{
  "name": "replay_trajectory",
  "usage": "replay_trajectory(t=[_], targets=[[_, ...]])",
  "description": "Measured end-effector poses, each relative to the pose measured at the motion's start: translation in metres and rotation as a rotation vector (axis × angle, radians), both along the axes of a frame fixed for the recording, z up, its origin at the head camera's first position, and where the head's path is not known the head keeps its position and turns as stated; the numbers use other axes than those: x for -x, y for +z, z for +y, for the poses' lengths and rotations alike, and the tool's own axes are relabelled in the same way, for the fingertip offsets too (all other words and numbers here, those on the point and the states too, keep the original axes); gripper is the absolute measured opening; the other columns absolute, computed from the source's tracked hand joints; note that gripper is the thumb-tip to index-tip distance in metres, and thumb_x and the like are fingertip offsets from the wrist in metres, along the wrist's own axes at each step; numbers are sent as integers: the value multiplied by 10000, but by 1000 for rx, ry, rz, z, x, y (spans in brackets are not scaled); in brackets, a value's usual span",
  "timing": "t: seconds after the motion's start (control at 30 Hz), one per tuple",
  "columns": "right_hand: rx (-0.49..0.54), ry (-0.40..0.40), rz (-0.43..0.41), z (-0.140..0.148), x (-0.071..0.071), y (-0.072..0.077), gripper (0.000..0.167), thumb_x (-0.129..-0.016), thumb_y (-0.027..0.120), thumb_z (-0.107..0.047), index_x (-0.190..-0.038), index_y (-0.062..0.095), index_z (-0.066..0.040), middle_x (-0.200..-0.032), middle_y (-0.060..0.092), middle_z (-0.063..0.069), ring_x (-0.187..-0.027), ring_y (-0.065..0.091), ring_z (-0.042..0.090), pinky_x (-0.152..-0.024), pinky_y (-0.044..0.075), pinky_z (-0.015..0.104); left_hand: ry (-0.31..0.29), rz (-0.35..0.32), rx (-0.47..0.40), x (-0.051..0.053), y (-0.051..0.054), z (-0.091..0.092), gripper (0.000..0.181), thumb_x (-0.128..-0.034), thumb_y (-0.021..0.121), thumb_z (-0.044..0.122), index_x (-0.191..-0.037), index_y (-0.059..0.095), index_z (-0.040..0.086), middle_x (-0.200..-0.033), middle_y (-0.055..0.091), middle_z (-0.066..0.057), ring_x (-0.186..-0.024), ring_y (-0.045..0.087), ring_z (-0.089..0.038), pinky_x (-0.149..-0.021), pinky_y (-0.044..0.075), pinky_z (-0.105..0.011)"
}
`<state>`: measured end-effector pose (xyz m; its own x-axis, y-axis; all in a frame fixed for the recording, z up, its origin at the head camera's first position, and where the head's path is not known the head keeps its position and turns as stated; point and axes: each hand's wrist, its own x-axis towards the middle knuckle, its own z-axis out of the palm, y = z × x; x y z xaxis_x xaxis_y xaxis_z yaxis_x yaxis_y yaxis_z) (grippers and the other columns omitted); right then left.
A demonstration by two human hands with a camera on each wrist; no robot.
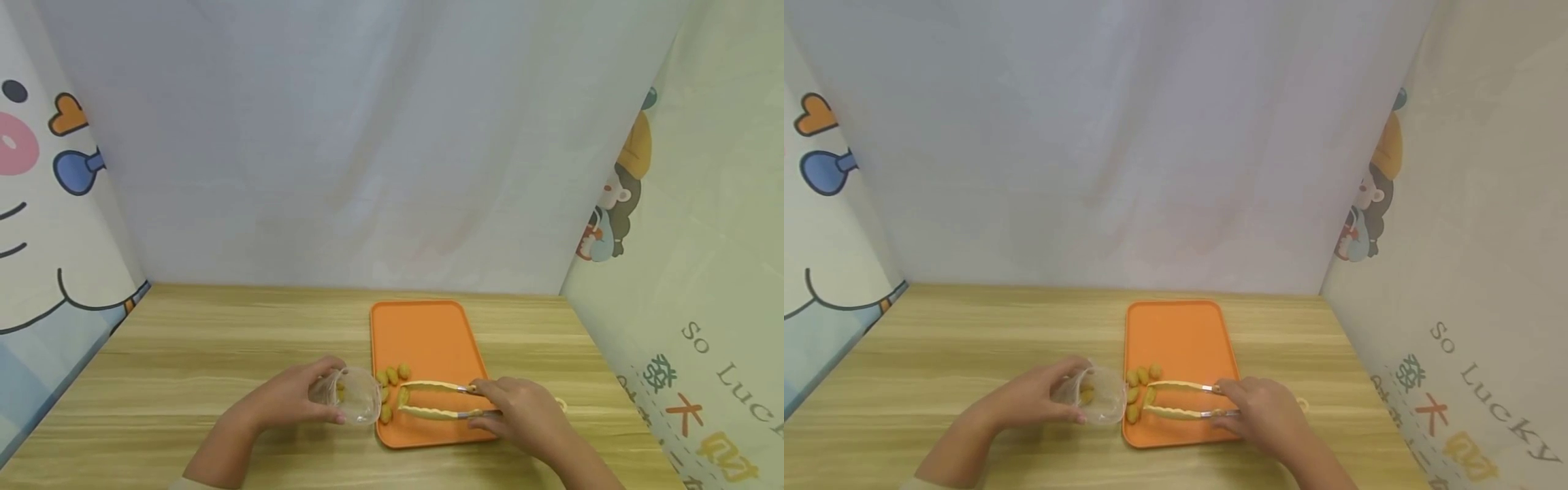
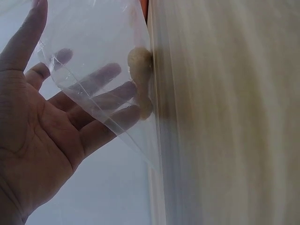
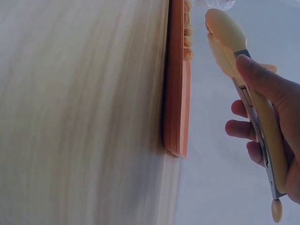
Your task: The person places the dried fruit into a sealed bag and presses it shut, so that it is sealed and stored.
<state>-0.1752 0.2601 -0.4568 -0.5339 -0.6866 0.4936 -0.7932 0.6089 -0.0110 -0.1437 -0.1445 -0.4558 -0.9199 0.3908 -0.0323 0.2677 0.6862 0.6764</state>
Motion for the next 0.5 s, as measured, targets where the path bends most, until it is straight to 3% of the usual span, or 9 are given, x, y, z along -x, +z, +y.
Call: replay_trajectory(t=[0.5], targets=[[73, 48, 114, -1, 4, -2, 557, -588, 885, -453, -1037, 722, -167, -800, 695, -92, -612, 581, 3, -539, 474, 172, 21, -6, 11, 0, 1, 1, 784, -704, 802, 593, -1348, 516, 251, -1242, 636, -50, -1128, 577, -217, -937, 461, -529]])
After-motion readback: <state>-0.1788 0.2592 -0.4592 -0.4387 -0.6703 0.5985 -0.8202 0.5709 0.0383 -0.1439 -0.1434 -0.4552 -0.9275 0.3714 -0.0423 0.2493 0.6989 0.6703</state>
